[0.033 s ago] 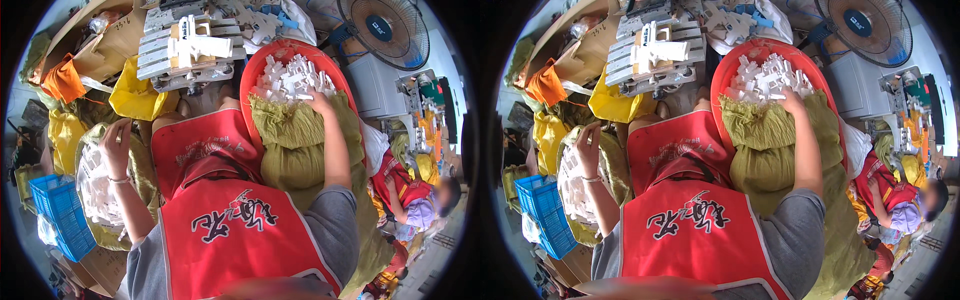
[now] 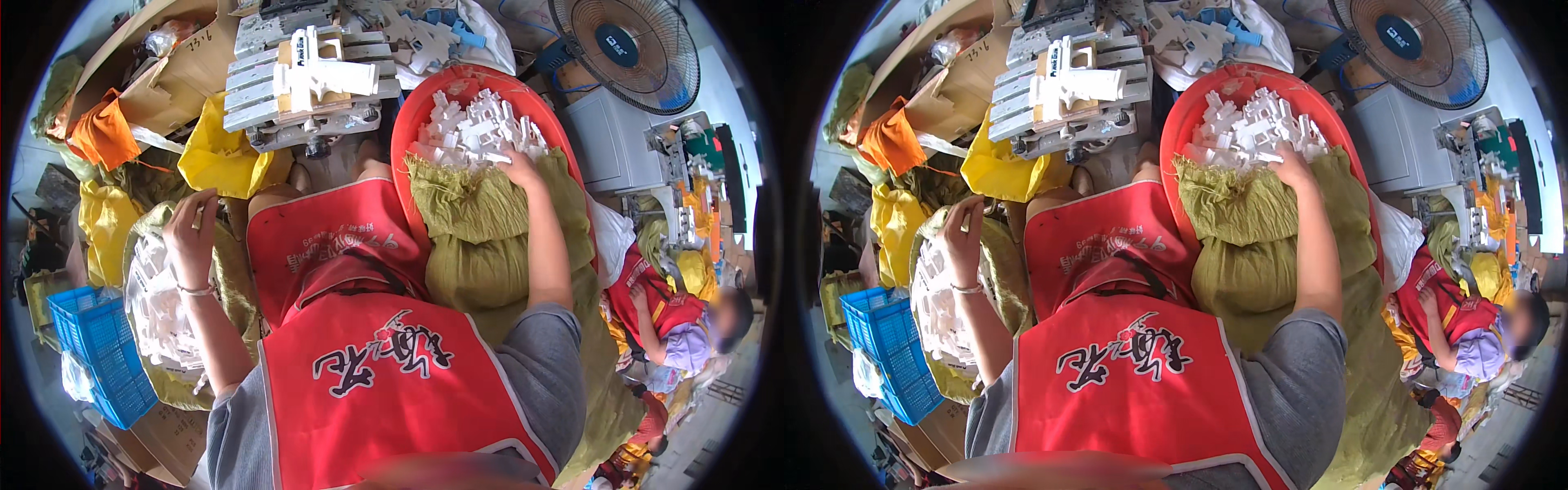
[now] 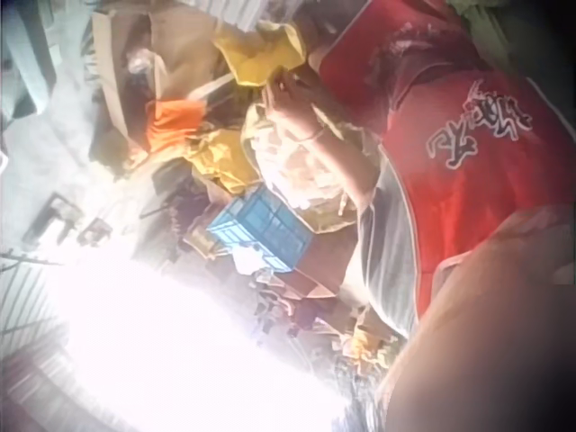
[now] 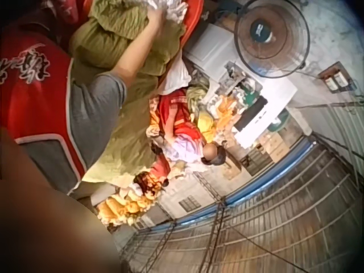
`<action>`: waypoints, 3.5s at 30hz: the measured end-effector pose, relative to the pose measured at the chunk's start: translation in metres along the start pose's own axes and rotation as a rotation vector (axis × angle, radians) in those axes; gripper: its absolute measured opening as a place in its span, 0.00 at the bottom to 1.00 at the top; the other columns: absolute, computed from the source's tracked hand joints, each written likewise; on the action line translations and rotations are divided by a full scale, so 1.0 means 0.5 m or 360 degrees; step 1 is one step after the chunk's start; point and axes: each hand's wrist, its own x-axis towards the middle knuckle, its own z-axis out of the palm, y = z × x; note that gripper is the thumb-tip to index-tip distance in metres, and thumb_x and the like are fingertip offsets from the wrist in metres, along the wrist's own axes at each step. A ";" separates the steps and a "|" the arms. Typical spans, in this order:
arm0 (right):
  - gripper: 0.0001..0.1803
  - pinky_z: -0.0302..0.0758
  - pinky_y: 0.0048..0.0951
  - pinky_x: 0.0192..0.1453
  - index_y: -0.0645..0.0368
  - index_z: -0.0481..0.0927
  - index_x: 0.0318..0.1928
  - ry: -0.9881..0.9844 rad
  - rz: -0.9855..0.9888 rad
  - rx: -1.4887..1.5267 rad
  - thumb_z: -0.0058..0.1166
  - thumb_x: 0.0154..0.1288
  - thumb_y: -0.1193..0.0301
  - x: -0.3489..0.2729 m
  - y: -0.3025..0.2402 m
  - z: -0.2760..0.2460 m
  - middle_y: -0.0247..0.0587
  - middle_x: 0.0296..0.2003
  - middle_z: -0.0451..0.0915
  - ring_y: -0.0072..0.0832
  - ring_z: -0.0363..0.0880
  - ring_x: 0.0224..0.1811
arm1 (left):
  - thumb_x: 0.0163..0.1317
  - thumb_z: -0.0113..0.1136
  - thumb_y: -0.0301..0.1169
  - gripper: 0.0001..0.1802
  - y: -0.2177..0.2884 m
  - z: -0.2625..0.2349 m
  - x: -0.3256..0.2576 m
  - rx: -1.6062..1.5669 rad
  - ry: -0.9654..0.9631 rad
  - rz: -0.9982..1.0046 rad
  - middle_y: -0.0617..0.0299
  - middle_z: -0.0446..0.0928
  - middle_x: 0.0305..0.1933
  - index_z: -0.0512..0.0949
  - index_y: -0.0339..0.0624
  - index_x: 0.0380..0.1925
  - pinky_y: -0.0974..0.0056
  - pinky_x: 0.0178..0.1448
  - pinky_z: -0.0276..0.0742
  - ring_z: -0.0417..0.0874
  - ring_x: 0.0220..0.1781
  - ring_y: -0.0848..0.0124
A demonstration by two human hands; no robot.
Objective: Processing and assembling white plastic toy guns using an assembly machine in a factory.
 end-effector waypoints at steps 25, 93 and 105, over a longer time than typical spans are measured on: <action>0.23 0.66 0.35 0.60 0.66 0.68 0.58 0.2024 -0.0625 0.1386 0.55 0.65 0.72 -0.143 -0.282 -0.271 0.47 0.52 0.71 0.34 0.71 0.54 | 0.52 0.65 0.28 0.21 0.048 0.145 0.271 -0.0373 -0.0235 0.0527 0.52 0.79 0.45 0.75 0.42 0.48 0.59 0.51 0.74 0.79 0.48 0.53; 0.10 0.74 0.31 0.49 0.59 0.80 0.44 0.0791 -0.0728 0.0811 0.52 0.65 0.69 0.019 -0.256 -0.138 0.44 0.42 0.81 0.35 0.80 0.45 | 0.60 0.60 0.28 0.11 -0.142 -0.075 -0.136 0.0673 -0.0102 -0.0281 0.54 0.79 0.45 0.79 0.39 0.42 0.58 0.55 0.73 0.77 0.50 0.57; 0.35 0.72 0.44 0.54 0.51 0.65 0.59 0.0099 0.0178 -0.0291 0.53 0.57 0.45 0.201 -0.234 0.159 0.47 0.52 0.77 0.41 0.77 0.53 | 0.56 0.60 0.22 0.07 -0.080 -0.008 -0.145 0.0443 -0.0273 -0.0252 0.54 0.80 0.38 0.79 0.37 0.36 0.59 0.47 0.75 0.80 0.42 0.58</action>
